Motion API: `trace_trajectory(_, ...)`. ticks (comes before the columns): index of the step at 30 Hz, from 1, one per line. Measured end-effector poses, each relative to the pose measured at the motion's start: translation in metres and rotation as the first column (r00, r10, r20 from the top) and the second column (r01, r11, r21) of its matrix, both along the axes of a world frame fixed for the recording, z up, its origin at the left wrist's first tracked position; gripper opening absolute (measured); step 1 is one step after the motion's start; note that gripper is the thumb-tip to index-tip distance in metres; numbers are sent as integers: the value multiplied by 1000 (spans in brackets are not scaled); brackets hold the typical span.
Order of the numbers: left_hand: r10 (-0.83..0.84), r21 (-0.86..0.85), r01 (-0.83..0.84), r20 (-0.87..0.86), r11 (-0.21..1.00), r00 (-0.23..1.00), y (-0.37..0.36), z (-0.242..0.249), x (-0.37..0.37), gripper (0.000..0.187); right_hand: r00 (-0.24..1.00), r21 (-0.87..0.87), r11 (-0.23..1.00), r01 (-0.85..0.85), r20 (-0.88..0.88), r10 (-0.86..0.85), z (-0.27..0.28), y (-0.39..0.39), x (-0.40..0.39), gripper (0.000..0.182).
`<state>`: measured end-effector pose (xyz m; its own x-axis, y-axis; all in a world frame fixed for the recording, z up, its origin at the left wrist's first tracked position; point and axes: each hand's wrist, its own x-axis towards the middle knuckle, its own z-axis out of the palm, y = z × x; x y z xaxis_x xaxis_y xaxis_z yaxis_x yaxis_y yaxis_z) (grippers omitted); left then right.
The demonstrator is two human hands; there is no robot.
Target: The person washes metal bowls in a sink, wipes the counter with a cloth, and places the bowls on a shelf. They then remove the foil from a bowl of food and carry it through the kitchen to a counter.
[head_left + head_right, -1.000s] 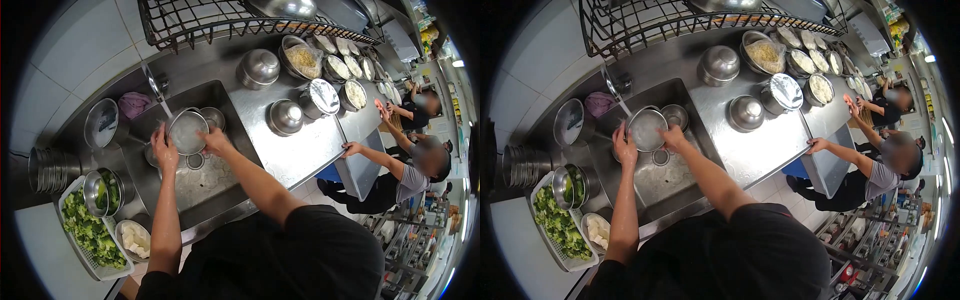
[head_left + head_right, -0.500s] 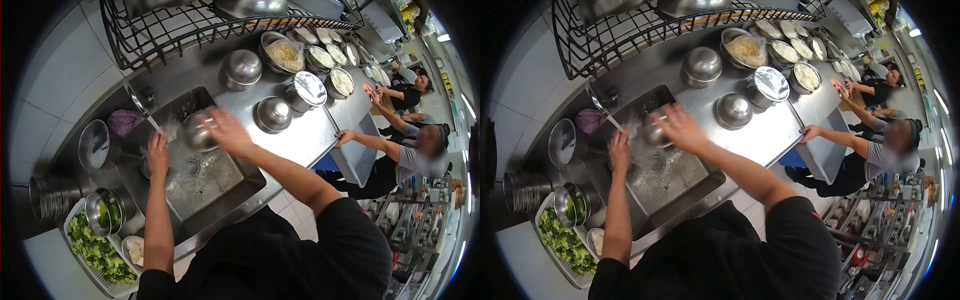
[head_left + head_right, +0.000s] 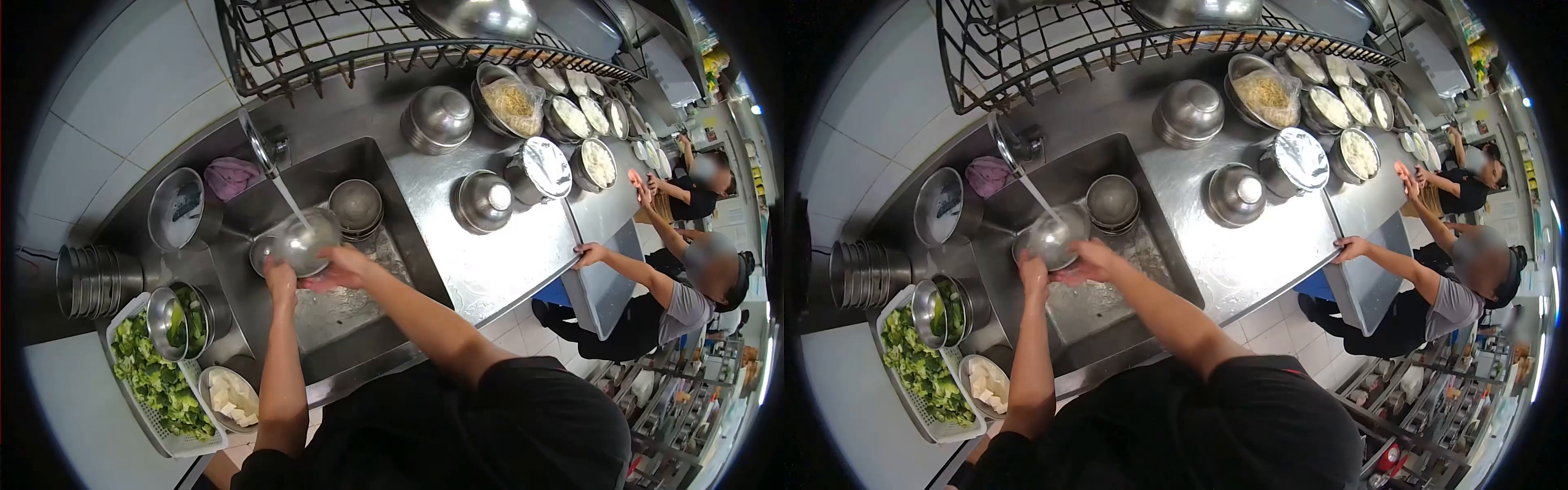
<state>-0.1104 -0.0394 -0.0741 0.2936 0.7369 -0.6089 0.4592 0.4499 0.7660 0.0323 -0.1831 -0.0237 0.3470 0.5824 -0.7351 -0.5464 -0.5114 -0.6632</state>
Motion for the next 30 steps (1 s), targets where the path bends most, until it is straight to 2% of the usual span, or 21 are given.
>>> trace_trajectory(1, 75, 204, -81, 34, 976, 997, 11, -15, -2, 44, 977, 38, 995, -87, 196, 78, -5, 24, -2, 76)
trace_trajectory(3, 35, 71, -49, 189, 996, 981, 34, -39, 10, 37, 802, 56, 961, -269, 566, 192, -11, 51, 9, 80)
trace_trajectory(5, 87, -135, -26, 473, 991, 877, 48, -42, 49, 27, 294, -264, 914, -307, 887, 355, 34, 53, 51, 85)
trace_trajectory(7, 94, -194, 57, 687, 979, 720, 43, -1, 109, 27, -156, -457, 874, -167, 887, 434, 125, 14, 94, 78)
trace_trajectory(8, 22, -154, 159, 783, 975, 621, 39, 30, 136, 30, -195, -504, 862, -56, 852, 486, 151, -2, 121, 71)
trace_trajectory(10, -94, -90, 234, 734, 968, 672, 46, 30, 179, 32, -529, -379, 902, 207, 732, 429, 164, -36, 182, 66)
trace_trajectory(11, -205, -37, 306, 666, 951, 718, 46, 26, 193, 35, -554, -399, 870, 291, 671, 493, 166, -49, 212, 65)
trace_trajectory(12, -201, -45, 310, 672, 950, 713, 43, -10, 200, 35, -570, -413, 831, 373, 605, 557, 165, -65, 235, 65)
trace_trajectory(13, -435, 353, 344, 221, 870, 873, 37, -81, 219, 38, -409, -636, 709, 305, 584, 701, 147, -90, 259, 61)
trace_trajectory(14, -374, 628, 490, -319, 604, 871, 32, -134, 227, 42, -253, -806, 564, 180, 516, 818, 128, -104, 271, 57)
trace_trajectory(16, -167, 538, 630, -671, 561, 722, 5, -188, 208, 43, -240, -802, 583, 130, 545, 803, 97, -114, 239, 50)
trace_trajectory(17, -155, 538, 618, -669, 573, 726, 5, -201, 204, 43, -327, -735, 671, 99, 613, 720, 91, -120, 204, 40)
trace_trajectory(19, -393, 313, 691, -640, 652, 660, 10, -220, 186, 44, -188, -577, 808, -115, 812, 553, 48, -132, 151, 30)
trace_trajectory(20, -431, 411, 712, -589, 568, 684, 12, -226, 184, 44, -24, -456, 862, -223, 886, 463, 23, -141, 124, 23)
trace_trajectory(21, -460, 506, 715, -548, 483, 698, 12, -225, 180, 44, -30, -476, 834, -280, 872, 488, 12, -144, 99, 20)
trace_trajectory(23, -528, 434, 722, -495, 538, 691, -5, -101, 173, 33, 102, -420, 822, -384, 866, 490, -9, -142, 50, 16)
trace_trajectory(24, -470, 690, 699, -561, 190, 682, -5, -110, 156, 27, 235, -349, 841, -414, 851, 469, -17, -130, 37, 14)
trace_trajectory(25, -350, 928, 345, -278, 143, 894, 4, -148, 145, 44, 223, -325, 830, -453, 861, 458, -13, -107, 27, 14)
trace_trajectory(27, -99, 849, 16, 43, 528, 994, -3, -126, 106, 59, 368, 70, 882, -466, 922, 122, 10, -56, -3, 16)
trace_trajectory(28, -72, 861, -1, 44, 508, 996, -5, -112, 91, 59, 385, 198, 835, -513, 923, 18, 38, -21, -13, 19)
trace_trajectory(30, -151, 603, 48, 123, 797, 981, -13, -89, 59, 50, 391, 385, 716, -582, 905, -168, 80, 64, -29, 23)
